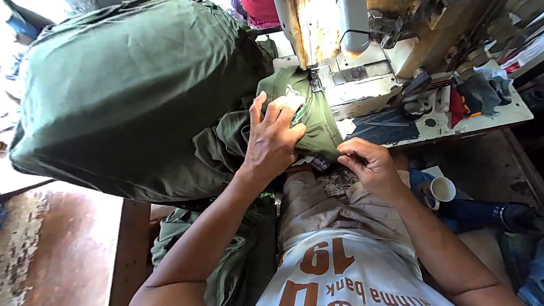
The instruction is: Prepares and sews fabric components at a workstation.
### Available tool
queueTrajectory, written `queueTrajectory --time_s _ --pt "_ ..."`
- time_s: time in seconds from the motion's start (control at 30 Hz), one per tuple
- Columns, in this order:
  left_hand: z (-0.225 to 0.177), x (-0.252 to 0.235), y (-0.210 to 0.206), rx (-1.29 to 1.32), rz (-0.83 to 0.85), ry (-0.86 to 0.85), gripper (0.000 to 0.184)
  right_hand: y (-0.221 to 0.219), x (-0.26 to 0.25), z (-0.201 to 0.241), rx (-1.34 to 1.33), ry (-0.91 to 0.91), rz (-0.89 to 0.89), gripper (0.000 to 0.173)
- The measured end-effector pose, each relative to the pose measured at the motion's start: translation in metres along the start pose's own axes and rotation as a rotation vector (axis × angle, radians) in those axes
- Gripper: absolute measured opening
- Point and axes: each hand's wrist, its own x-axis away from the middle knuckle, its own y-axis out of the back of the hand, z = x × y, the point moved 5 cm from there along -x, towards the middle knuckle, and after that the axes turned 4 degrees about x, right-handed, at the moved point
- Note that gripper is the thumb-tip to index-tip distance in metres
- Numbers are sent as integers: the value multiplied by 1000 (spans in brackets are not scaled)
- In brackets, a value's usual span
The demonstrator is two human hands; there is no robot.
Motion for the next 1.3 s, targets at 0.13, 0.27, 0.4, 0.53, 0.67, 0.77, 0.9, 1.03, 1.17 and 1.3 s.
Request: queueTrajectory --time_s 0.13,0.27,0.4,0.53,0.67,0.77,0.9,1.03,1.17,1.3 --pt "-1 1 8 5 49 64 9 0 4 -3 -33 -45 -18 10" --pt "5 -3 2 -19 5 79 10 -2 0 -6 -33 -87 -61 9" --pt "17 -12 -3 -36 -50 76 11 -4 -12 -17 -47 -132 -98 9" --pt "33 -28 -5 -45 -84 69 12 -6 -29 -25 -10 -167 -120 9" --pt "54 -41 -10 -37 -115 81 14 -13 -51 -35 -78 -191 -161 9" --pt "65 -43 -16 -35 -190 126 16 -18 -67 -42 -133 -134 -182 10" --pt "68 -38 -25 23 -289 188 23 -21 -79 -42 -180 -84 -208 10" --pt "61 -31 -27 79 -351 224 33 -24 -84 -43 -181 -27 -243 13" --pt "53 -24 -23 103 -338 199 36 -23 -87 -43 -183 8 -240 15" --pt "47 -17 -18 123 -297 178 38 -8 -70 -29 -18 -57 -219 28"
